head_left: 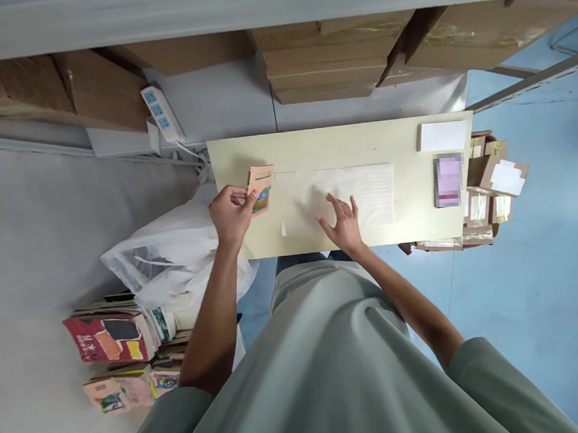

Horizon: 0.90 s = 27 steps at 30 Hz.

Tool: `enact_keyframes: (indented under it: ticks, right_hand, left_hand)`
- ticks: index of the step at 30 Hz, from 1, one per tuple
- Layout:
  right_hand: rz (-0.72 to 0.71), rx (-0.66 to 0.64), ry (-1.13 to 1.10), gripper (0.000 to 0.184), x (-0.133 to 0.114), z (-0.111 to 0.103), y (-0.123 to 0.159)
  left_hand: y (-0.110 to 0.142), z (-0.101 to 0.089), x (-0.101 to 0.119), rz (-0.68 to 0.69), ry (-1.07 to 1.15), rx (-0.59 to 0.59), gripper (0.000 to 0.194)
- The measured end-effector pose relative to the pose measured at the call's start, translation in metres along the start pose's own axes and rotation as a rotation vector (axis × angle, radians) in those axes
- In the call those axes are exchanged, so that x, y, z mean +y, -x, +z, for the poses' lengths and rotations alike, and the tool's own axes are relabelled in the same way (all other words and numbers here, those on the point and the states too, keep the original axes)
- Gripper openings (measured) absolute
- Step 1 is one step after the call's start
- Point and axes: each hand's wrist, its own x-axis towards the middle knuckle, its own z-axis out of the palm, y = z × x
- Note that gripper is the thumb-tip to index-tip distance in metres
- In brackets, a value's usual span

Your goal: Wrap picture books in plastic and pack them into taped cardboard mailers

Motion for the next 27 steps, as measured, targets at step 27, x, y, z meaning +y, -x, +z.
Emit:
enact_keyframes:
  ticks: [27]
  right_hand:
    - [0.389,0.088,-0.024,0.012,0.102,-0.057,0.014]
  left_hand:
    - [0.098,0.211,0.037,-0.09,0.1,-0.337,0.02]
